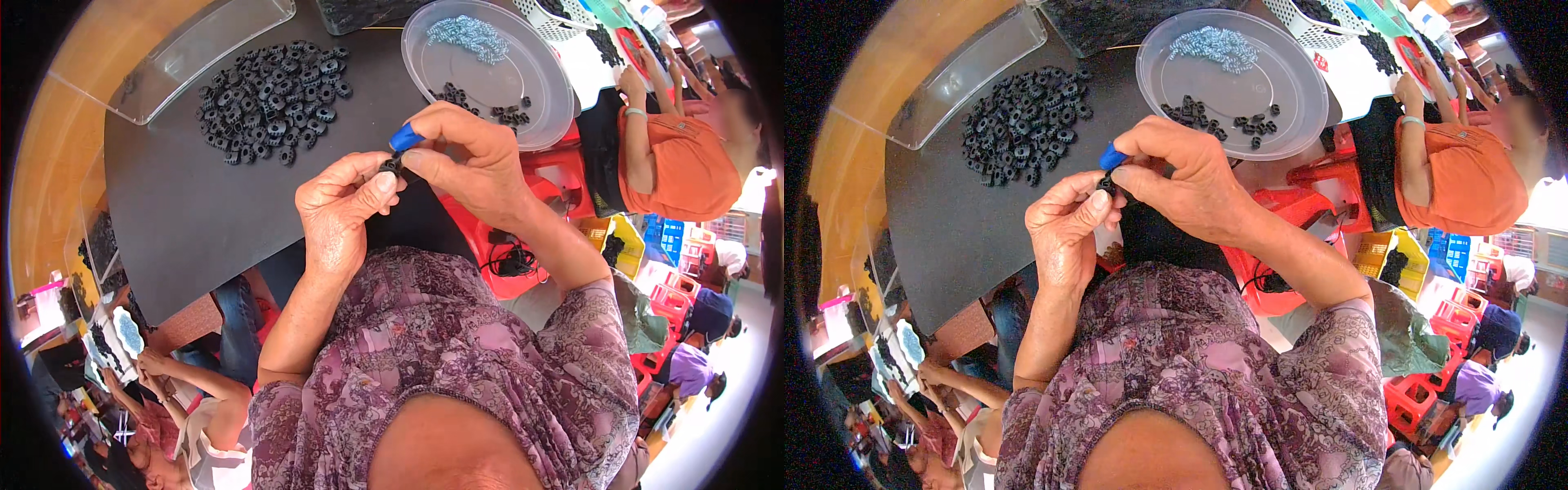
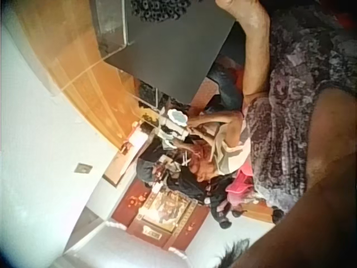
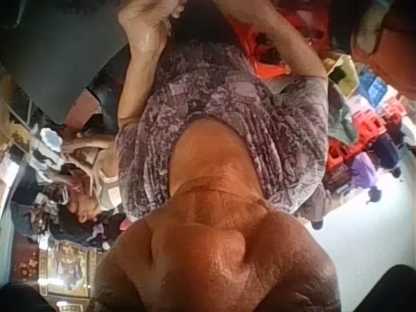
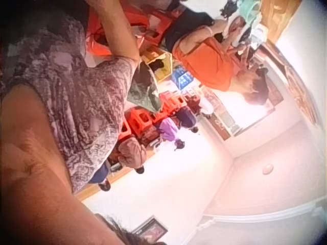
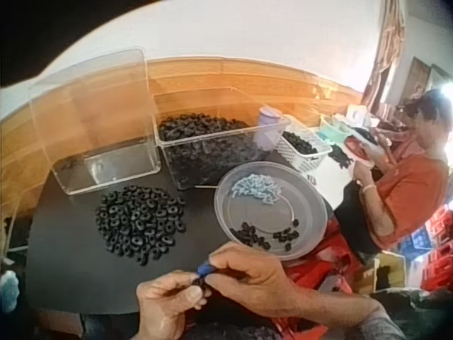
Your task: The person assembles plastic components by hand, repeatedly picking up black plastic pieces and attaching small parts onto them at a table.
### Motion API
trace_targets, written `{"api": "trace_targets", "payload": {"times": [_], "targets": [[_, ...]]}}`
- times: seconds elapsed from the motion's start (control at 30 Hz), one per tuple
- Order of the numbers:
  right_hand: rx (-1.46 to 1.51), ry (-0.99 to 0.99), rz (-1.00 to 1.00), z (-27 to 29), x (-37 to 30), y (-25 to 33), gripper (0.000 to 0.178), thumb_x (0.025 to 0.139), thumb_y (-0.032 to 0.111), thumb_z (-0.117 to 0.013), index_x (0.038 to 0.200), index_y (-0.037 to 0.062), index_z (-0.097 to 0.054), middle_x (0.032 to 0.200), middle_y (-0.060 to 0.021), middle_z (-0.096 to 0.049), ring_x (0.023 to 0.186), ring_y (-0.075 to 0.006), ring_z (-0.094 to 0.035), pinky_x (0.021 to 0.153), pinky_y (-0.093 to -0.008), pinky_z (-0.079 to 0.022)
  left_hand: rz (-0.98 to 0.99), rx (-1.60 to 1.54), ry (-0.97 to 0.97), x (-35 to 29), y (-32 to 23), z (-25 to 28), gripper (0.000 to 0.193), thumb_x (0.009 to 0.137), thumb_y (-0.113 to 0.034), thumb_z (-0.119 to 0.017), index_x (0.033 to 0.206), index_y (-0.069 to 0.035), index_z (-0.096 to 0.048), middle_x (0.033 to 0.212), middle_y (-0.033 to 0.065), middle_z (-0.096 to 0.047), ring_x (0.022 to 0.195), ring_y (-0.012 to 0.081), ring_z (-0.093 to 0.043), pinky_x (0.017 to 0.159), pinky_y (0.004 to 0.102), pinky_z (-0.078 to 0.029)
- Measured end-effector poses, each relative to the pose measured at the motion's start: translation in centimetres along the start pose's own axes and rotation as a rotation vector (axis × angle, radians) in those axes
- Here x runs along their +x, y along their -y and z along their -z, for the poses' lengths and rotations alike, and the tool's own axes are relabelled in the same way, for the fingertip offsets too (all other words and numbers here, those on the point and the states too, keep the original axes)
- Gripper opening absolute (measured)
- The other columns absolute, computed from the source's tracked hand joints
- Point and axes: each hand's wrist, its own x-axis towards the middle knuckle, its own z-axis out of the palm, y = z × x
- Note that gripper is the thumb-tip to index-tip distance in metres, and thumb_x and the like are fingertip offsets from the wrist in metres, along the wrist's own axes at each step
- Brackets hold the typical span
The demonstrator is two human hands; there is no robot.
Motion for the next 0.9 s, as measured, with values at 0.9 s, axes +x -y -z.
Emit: {"api": "trace_targets", "payload": {"times": [0.9], "targets": [[0.048, 0.098, -0.209, 0.1, 0.8, 1.4, 0.008, 0.075, 0.001, -0.061, 0.083, -0.0017, -0.059, 0.071, -0.0006, -0.055, 0.063, -0.0044, -0.051, 0.055, -0.0215, -0.043, -0.100, 0.180, 0.045, 0.0, 0.1, 0.5, 0.020, 0.077, -0.002, -0.068, 0.095, 0.005, -0.064, 0.077, -0.0009, -0.050, 0.071, 0.0070, -0.044, 0.065, 0.0182, -0.038]]}}
